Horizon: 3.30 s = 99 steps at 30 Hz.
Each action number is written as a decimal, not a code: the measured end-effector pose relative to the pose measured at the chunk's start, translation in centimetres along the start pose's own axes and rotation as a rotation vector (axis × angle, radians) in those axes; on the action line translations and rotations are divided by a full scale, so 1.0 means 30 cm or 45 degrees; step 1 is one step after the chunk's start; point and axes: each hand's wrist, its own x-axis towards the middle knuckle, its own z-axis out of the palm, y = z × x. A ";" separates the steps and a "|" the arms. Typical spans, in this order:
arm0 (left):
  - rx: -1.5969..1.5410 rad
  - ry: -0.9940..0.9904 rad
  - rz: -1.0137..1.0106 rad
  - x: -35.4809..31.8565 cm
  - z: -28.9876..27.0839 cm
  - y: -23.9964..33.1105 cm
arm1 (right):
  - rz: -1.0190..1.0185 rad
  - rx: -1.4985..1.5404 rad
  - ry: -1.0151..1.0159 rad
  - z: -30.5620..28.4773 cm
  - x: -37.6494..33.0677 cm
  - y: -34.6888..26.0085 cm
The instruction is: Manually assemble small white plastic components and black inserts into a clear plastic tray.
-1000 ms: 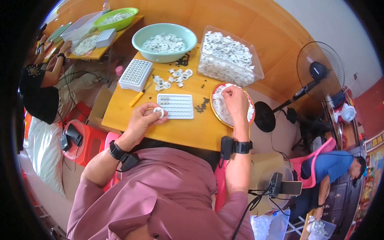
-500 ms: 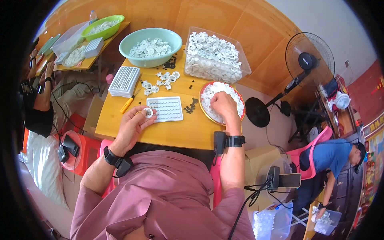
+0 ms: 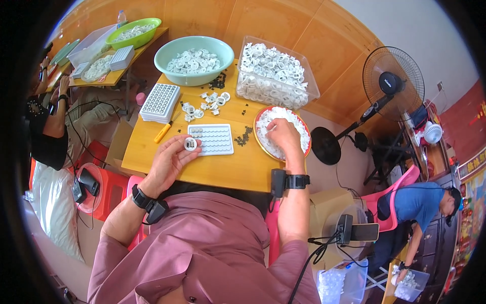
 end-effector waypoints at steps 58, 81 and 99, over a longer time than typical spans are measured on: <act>-0.107 -0.183 -0.137 0.001 -0.019 -0.014 | -0.348 1.001 -0.479 0.166 -0.201 -0.440; -0.044 -0.189 -0.140 0.003 -0.017 -0.020 | -0.702 0.574 -0.232 0.134 -0.242 -0.481; 0.030 -0.151 -0.065 0.001 -0.006 -0.030 | -0.674 0.596 -0.097 0.175 -0.245 -0.473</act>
